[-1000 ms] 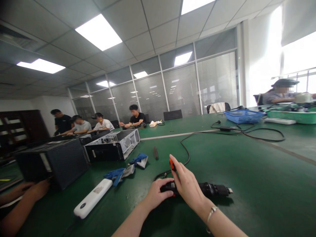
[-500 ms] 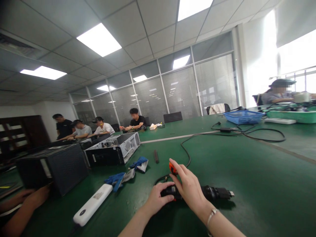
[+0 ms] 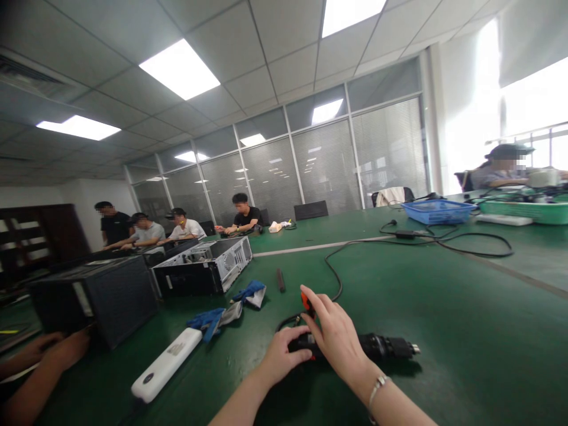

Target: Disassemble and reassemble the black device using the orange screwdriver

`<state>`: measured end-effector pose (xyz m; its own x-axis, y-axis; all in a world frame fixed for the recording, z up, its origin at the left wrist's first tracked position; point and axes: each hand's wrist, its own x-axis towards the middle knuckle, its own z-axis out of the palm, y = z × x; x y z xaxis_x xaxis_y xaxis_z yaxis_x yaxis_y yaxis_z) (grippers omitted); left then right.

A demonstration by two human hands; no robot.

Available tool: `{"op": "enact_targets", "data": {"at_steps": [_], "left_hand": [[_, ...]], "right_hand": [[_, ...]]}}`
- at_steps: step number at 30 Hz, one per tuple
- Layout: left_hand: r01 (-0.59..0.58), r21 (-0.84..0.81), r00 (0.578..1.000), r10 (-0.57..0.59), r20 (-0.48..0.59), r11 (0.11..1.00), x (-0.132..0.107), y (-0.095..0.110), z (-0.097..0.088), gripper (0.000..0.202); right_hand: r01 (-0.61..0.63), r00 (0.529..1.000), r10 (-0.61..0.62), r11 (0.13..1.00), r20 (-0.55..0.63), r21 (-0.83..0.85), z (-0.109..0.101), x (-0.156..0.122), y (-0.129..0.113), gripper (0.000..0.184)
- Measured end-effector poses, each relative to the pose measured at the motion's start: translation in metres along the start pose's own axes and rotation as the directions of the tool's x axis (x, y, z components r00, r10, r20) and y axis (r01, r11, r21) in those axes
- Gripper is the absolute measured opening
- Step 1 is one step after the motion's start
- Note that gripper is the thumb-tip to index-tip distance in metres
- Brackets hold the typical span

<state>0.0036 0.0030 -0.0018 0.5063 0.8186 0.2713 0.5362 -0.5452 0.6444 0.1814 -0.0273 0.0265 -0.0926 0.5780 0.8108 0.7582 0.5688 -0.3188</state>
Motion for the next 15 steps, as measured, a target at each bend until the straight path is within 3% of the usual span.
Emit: {"op": "enact_targets", "data": {"at_steps": [15], "left_hand": [[0.028, 0.012, 1.000, -0.028, 0.009, 1.000, -0.0002, -0.0011, 0.0002, 0.050]], "right_hand": [[-0.056, 0.998, 0.049, 0.987, 0.047, 0.152, 0.0036, -0.0018, 0.0025, 0.052]]}}
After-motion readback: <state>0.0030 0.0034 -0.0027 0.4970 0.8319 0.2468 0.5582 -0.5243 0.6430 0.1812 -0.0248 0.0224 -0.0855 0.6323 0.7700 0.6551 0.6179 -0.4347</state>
